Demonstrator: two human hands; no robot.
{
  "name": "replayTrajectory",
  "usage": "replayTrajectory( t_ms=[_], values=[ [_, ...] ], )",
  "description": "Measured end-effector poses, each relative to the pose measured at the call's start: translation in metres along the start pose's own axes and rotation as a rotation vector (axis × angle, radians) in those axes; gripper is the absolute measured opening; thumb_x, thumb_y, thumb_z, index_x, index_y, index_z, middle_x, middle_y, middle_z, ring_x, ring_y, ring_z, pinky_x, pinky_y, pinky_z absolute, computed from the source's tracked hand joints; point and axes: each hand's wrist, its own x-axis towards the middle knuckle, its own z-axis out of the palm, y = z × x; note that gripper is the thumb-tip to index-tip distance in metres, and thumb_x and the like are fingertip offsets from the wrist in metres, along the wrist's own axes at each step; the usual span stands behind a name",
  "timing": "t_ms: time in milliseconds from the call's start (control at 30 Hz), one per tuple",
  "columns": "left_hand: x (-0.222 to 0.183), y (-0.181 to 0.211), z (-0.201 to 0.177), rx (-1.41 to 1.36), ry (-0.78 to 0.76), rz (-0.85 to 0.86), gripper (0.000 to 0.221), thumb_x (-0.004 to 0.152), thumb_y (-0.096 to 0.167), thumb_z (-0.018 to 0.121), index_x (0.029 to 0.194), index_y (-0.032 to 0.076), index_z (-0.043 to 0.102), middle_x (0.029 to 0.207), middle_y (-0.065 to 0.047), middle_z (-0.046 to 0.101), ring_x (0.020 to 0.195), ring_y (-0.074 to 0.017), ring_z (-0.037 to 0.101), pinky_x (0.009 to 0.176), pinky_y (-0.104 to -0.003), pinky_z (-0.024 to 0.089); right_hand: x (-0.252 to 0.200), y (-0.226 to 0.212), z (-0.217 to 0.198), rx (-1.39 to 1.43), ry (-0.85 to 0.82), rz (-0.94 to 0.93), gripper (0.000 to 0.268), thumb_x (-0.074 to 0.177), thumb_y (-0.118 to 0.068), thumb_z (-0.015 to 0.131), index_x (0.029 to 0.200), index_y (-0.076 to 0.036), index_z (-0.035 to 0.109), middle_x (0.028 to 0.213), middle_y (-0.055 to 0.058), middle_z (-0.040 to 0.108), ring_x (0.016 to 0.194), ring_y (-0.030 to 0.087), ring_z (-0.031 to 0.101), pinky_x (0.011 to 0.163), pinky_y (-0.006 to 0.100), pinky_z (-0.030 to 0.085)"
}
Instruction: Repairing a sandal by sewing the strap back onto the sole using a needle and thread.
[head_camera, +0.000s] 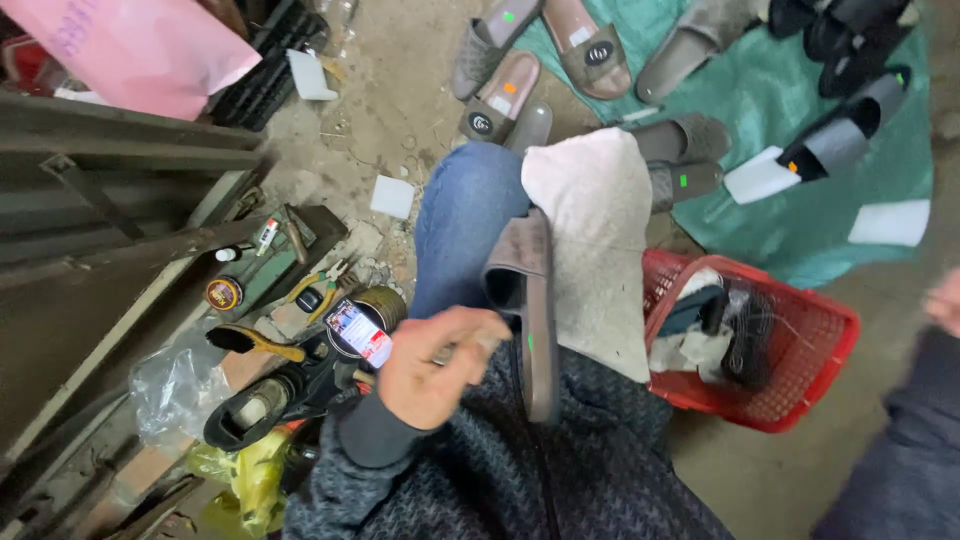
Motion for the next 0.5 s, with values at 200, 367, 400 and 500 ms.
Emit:
replayTrajectory(
  t_ms=[200,367,400,500],
  values=[
    [-0.004,0.005,-0.038,0.303,0.099,-0.115,0.024,0.105,0.022,0.048,0.111,0.011,0.069,0.067,0.0,0.061,0.057,-0.012,0.056,0.061,-0.032,0.051,-0.085,-0.127,0.209,-0.421,0.21,-0.113,0.076,0.084,-0.02,0.085,0.154,-0.013,0.057,0.127,0.006,0.069,0.06,0.015,0.049,0.063,0.033,0.047],
    [-0.006,0.005,-0.044,0.756,0.294,-0.353,0.037,0.098,0.025,0.059,0.133,0.014,0.057,0.083,-0.003,0.068,0.062,-0.025,0.061,0.06,-0.042,0.05,-0.088,-0.161,0.293,-0.606,-0.092,-1.192,0.052,0.107,-0.034,0.044,0.153,-0.01,0.042,0.159,0.027,0.044,0.115,0.031,0.075,0.084,0.041,0.062],
    [-0.005,0.01,-0.043,0.751,0.295,-0.35,0.037,0.098,0.025,0.059,0.133,0.014,0.057,0.083,-0.003,0.068,0.062,-0.025,0.061,0.06,-0.042,0.05,-0.086,-0.161,0.296,-0.612,-0.092,-1.193,0.052,0.107,-0.034,0.044,0.153,-0.01,0.042,0.159,0.027,0.044,0.115,0.031,0.075,0.084,0.041,0.062],
    [-0.005,0.025,-0.041,0.665,0.237,-0.188,0.019,0.101,0.009,0.051,0.118,0.003,0.058,0.1,-0.009,0.056,0.067,-0.0211,0.052,0.067,-0.038,0.046,-0.083,-0.164,0.3,-0.487,0.002,-1.124,0.055,0.1,-0.042,0.048,0.147,-0.013,0.049,0.153,0.011,0.058,0.083,0.016,0.076,0.061,0.033,0.06]
  ],
)
